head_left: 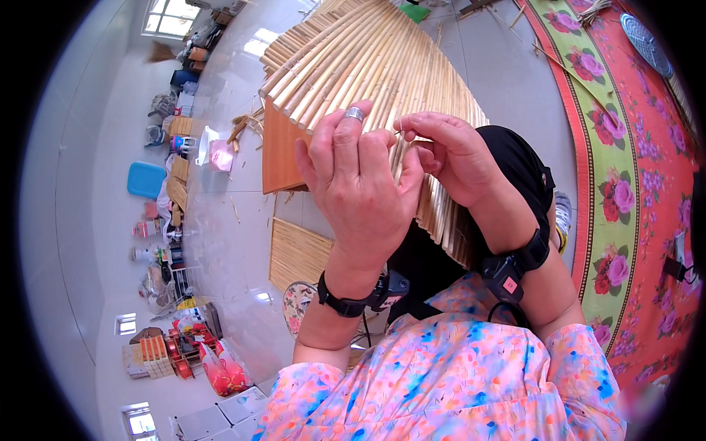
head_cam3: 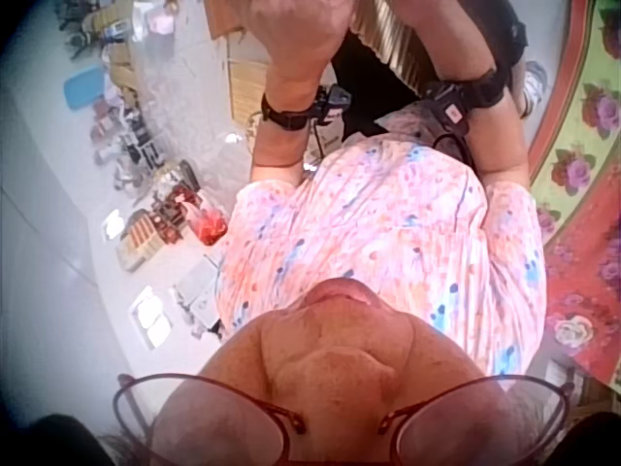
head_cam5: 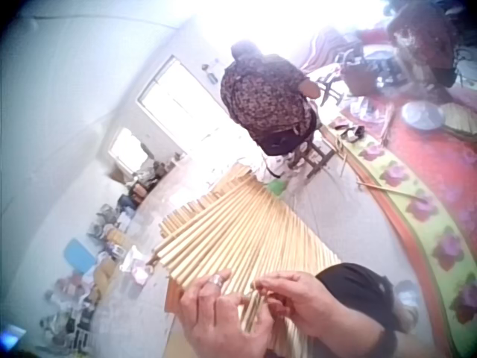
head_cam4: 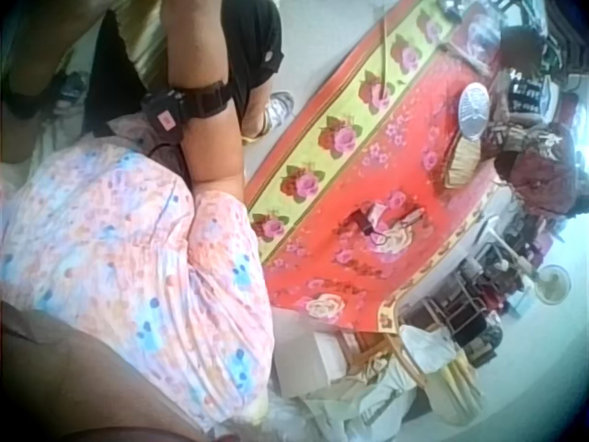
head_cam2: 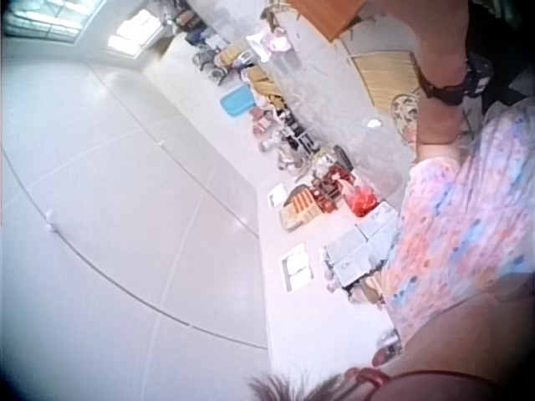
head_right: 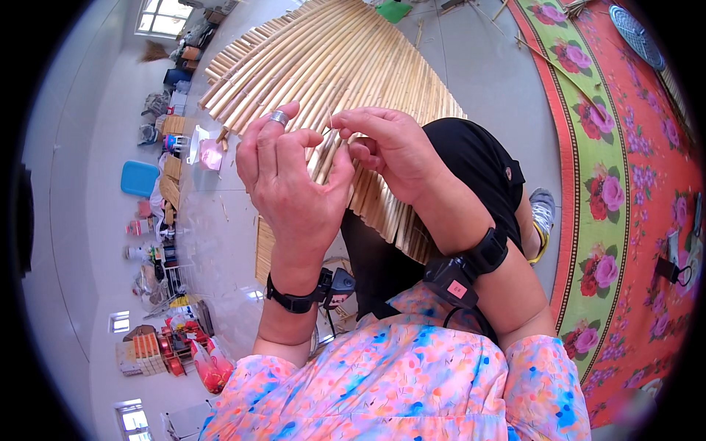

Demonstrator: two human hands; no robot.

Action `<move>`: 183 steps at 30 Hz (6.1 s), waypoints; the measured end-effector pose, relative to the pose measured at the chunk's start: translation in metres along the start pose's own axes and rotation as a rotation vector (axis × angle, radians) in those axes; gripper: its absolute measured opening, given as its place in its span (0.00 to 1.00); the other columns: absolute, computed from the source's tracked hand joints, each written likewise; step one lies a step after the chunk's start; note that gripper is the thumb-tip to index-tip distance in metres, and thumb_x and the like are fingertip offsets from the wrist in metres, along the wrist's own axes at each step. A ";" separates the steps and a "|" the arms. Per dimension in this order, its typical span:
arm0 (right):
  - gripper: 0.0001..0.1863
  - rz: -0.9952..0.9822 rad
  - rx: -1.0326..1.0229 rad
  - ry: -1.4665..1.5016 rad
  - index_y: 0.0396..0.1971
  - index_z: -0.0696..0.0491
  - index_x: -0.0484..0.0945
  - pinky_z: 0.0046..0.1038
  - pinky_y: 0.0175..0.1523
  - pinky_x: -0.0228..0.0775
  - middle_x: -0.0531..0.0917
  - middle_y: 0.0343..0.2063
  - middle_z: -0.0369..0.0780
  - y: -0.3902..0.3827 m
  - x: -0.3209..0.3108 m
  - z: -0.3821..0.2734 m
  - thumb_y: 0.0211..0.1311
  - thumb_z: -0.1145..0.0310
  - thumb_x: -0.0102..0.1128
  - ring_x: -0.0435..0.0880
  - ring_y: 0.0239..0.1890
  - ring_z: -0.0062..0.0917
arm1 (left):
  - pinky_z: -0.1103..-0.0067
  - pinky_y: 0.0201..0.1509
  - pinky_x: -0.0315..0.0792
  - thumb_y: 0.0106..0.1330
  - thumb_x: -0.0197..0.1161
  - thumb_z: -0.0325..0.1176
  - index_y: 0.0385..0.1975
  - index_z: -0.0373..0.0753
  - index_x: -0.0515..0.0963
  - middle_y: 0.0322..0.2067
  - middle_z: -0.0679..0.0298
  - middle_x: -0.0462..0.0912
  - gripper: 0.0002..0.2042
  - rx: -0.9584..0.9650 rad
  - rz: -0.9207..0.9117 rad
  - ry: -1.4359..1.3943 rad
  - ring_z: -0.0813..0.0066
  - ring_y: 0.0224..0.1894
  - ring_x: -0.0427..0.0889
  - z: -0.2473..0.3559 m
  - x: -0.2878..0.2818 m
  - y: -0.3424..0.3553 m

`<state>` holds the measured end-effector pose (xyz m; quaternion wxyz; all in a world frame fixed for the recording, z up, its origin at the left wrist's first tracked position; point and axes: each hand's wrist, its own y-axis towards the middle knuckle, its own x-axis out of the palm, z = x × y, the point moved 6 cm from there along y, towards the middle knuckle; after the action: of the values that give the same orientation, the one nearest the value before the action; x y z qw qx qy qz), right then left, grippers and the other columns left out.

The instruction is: The person is stitching together thin wooden slats to create a mat by threading a cord through pre-drilled holes by hand and using scissors to cut the cord.

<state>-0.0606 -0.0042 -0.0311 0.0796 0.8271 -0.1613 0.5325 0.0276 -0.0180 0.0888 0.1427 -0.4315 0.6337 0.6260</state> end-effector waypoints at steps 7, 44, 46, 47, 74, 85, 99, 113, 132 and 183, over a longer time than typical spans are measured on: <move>0.12 -0.030 0.013 0.010 0.36 0.58 0.82 0.13 0.24 0.57 0.79 0.27 0.32 0.002 0.004 0.001 0.65 0.64 0.60 0.68 0.19 0.10 | 0.57 0.60 0.58 0.52 0.68 0.33 0.26 0.42 0.77 0.47 0.63 0.79 0.06 -0.007 0.033 0.027 0.59 0.55 0.72 0.002 0.004 -0.001; 0.10 -0.006 -0.032 -0.014 0.35 0.58 0.83 0.13 0.26 0.60 0.78 0.23 0.30 0.004 0.006 0.001 0.64 0.67 0.62 0.70 0.21 0.09 | 0.63 0.52 0.62 0.47 0.66 0.31 0.19 0.40 0.73 0.41 0.61 0.81 0.07 -0.018 0.086 0.043 0.59 0.50 0.74 0.004 0.007 0.004; 0.09 -0.004 -0.034 -0.015 0.35 0.59 0.83 0.13 0.26 0.60 0.78 0.23 0.30 0.004 0.006 0.001 0.64 0.67 0.62 0.70 0.21 0.09 | 0.63 0.52 0.62 0.47 0.66 0.31 0.18 0.40 0.73 0.41 0.61 0.81 0.07 -0.021 0.095 0.050 0.60 0.49 0.74 0.003 0.008 0.004; 0.09 -0.004 -0.033 -0.018 0.35 0.59 0.83 0.13 0.26 0.60 0.78 0.23 0.30 0.004 0.007 0.000 0.64 0.67 0.62 0.70 0.21 0.09 | 0.63 0.53 0.62 0.47 0.66 0.31 0.18 0.40 0.73 0.41 0.61 0.81 0.07 -0.023 0.099 0.054 0.60 0.49 0.74 0.003 0.008 0.004; 0.09 -0.213 0.154 0.125 0.36 0.57 0.79 0.12 0.21 0.53 0.76 0.22 0.29 0.009 0.011 0.008 0.68 0.67 0.57 0.63 0.17 0.08 | 0.57 0.57 0.60 0.52 0.66 0.31 0.21 0.40 0.73 0.41 0.65 0.81 0.08 -0.055 0.078 0.095 0.61 0.52 0.74 0.000 0.008 0.000; 0.09 -0.141 0.137 0.161 0.35 0.56 0.78 0.12 0.20 0.51 0.75 0.22 0.29 0.010 0.008 0.009 0.70 0.66 0.54 0.63 0.17 0.07 | 0.56 0.60 0.57 0.55 0.67 0.34 0.27 0.42 0.75 0.42 0.66 0.80 0.07 -0.061 0.077 0.088 0.61 0.54 0.73 -0.002 0.009 -0.001; 0.12 -0.077 0.085 0.030 0.39 0.58 0.80 0.11 0.19 0.51 0.76 0.25 0.29 0.003 0.002 0.002 0.63 0.66 0.64 0.64 0.17 0.08 | 0.58 0.65 0.59 0.51 0.71 0.30 0.30 0.39 0.77 0.56 0.50 0.72 0.10 0.000 0.105 -0.018 0.46 0.62 0.65 0.005 -0.006 -0.010; 0.09 -0.028 0.028 0.043 0.37 0.55 0.78 0.13 0.19 0.48 0.78 0.28 0.30 0.008 -0.003 0.001 0.65 0.65 0.63 0.61 0.17 0.07 | 0.56 0.65 0.58 0.52 0.67 0.29 0.22 0.39 0.76 0.56 0.52 0.75 0.05 -0.049 0.070 0.041 0.46 0.64 0.65 0.004 -0.002 -0.012; 0.10 -0.080 0.068 0.025 0.39 0.56 0.81 0.13 0.21 0.54 0.76 0.26 0.29 0.003 0.006 0.002 0.67 0.64 0.59 0.66 0.19 0.10 | 0.57 0.63 0.60 0.53 0.67 0.29 0.24 0.37 0.77 0.55 0.52 0.75 0.05 -0.049 0.099 0.040 0.45 0.61 0.65 0.006 0.000 -0.007; 0.14 -0.108 0.076 0.058 0.43 0.58 0.81 0.11 0.20 0.52 0.75 0.24 0.28 0.003 0.007 0.005 0.63 0.65 0.65 0.66 0.18 0.08 | 0.54 0.63 0.56 0.51 0.66 0.30 0.23 0.39 0.77 0.55 0.54 0.76 0.05 -0.034 0.048 0.006 0.45 0.63 0.64 0.005 -0.004 -0.010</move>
<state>-0.0542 -0.0100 -0.0270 0.0815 0.8212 -0.0939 0.5570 0.0351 -0.0106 0.0844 0.1184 -0.4207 0.6336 0.6384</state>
